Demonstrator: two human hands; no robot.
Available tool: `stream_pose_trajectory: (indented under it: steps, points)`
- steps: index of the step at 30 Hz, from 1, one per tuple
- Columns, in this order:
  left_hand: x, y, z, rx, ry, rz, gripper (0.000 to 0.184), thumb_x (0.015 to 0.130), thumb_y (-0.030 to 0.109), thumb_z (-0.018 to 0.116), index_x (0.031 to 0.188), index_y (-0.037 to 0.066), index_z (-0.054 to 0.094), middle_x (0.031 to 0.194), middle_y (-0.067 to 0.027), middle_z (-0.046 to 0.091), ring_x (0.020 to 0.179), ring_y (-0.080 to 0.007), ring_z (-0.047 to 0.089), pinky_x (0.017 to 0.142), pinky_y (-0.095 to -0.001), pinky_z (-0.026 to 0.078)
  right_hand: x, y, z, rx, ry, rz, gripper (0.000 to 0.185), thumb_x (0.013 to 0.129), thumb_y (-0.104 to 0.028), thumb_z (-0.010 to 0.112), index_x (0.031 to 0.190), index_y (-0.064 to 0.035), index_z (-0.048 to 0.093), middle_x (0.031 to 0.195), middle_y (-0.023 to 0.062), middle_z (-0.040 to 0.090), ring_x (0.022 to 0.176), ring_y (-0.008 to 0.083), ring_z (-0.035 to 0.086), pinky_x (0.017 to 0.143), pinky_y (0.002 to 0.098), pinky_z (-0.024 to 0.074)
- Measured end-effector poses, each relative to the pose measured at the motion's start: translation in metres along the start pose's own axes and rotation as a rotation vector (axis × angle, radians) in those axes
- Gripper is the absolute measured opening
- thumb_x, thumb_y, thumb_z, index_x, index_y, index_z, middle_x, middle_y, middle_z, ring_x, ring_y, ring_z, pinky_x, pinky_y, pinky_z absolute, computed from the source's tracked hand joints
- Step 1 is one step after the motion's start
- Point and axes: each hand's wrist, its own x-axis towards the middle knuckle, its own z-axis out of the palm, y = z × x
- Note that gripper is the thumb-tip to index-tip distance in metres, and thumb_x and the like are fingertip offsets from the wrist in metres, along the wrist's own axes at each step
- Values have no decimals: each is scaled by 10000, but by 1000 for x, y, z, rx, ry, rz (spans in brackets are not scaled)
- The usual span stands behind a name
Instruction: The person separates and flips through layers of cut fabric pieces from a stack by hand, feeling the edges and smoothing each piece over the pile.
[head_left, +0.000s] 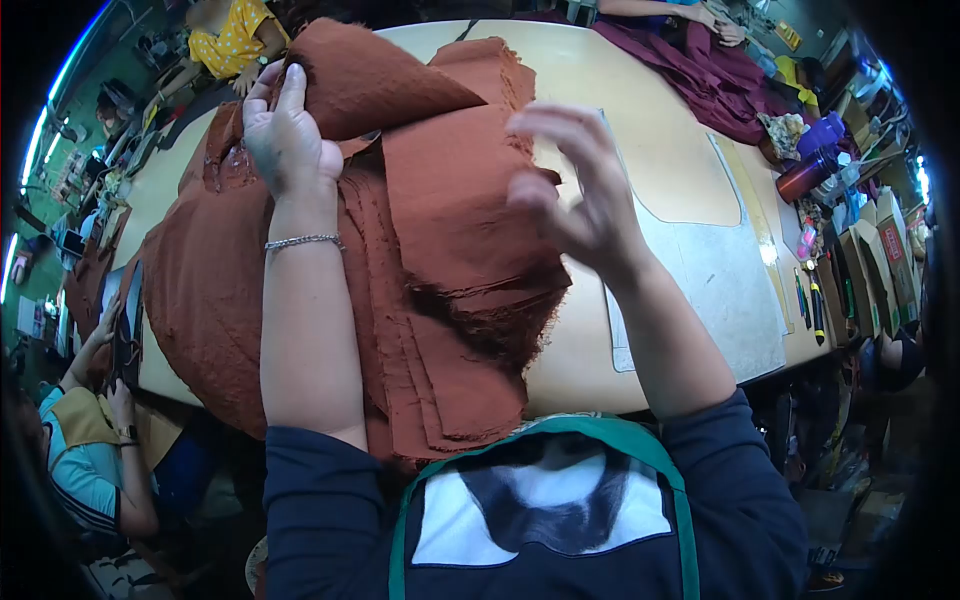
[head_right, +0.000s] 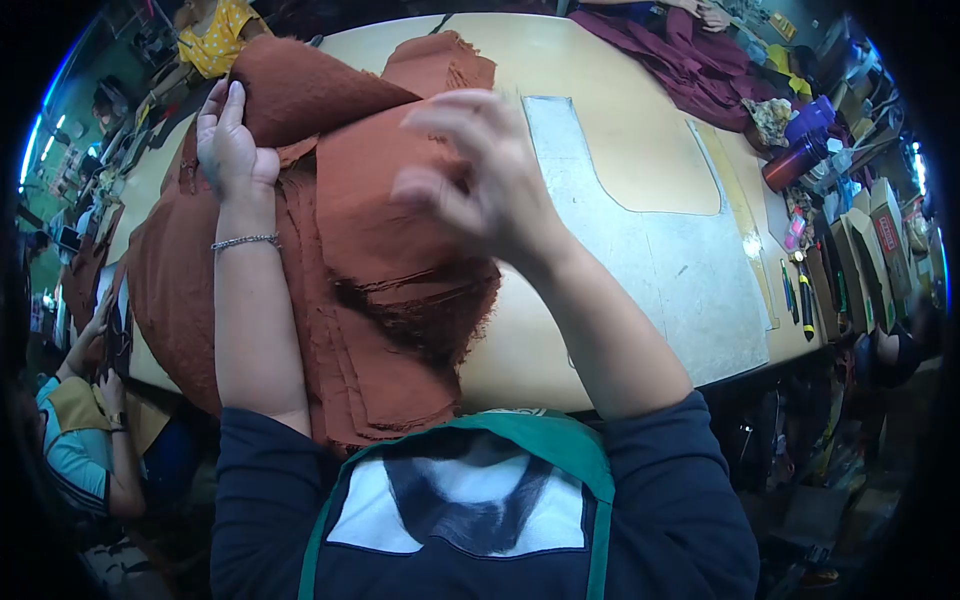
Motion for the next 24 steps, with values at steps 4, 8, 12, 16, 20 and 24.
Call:
stream_pose_trajectory:
  steps: [4,8,12,16,20,24]
  points:
    - [-5,5,3,19,-26,27,179,808,21,583,977,27,524,985,-96,563,916,-175,552,814,-293,472,18,4,6,73,-182,765,508,752,-299,669,1114,5,484,736,97,548,702,214,550,668,299,458]
    - [1,1,-3,18,1,41,175,810,23,582,975,28,522,988,-86,560,921,-172,546,822,-295,469,1,-15,11,61,-274,590,427,787,-211,637,1127,-15,470,721,89,568,694,192,582,675,286,470]
    - [3,1,-4,-60,51,-10,171,812,29,582,972,30,522,988,-83,555,924,-170,542,825,-296,466,-27,-13,13,189,-263,552,396,789,-163,631,1129,-38,471,824,120,597,803,200,611,731,290,476]
    - [5,1,-6,-65,42,-26,168,815,39,580,973,32,521,986,-82,554,919,-173,547,822,-297,468,-35,-20,-5,408,-354,690,437,788,-113,636,1169,-58,428,892,97,590,814,141,586,739,265,467]
    - [2,2,-3,-49,17,-7,167,817,42,578,974,35,522,994,-83,556,919,-174,549,823,-299,469,-44,-25,-9,702,-244,722,497,780,-59,642,1201,-29,379,847,54,575,765,72,544,702,225,455]
    - [1,2,-3,-62,-8,-2,160,818,43,578,970,38,531,1002,-82,558,922,-173,546,826,-298,467,-51,-26,-10,795,-170,780,491,784,-33,632,1198,1,369,851,51,585,771,67,548,689,214,458]
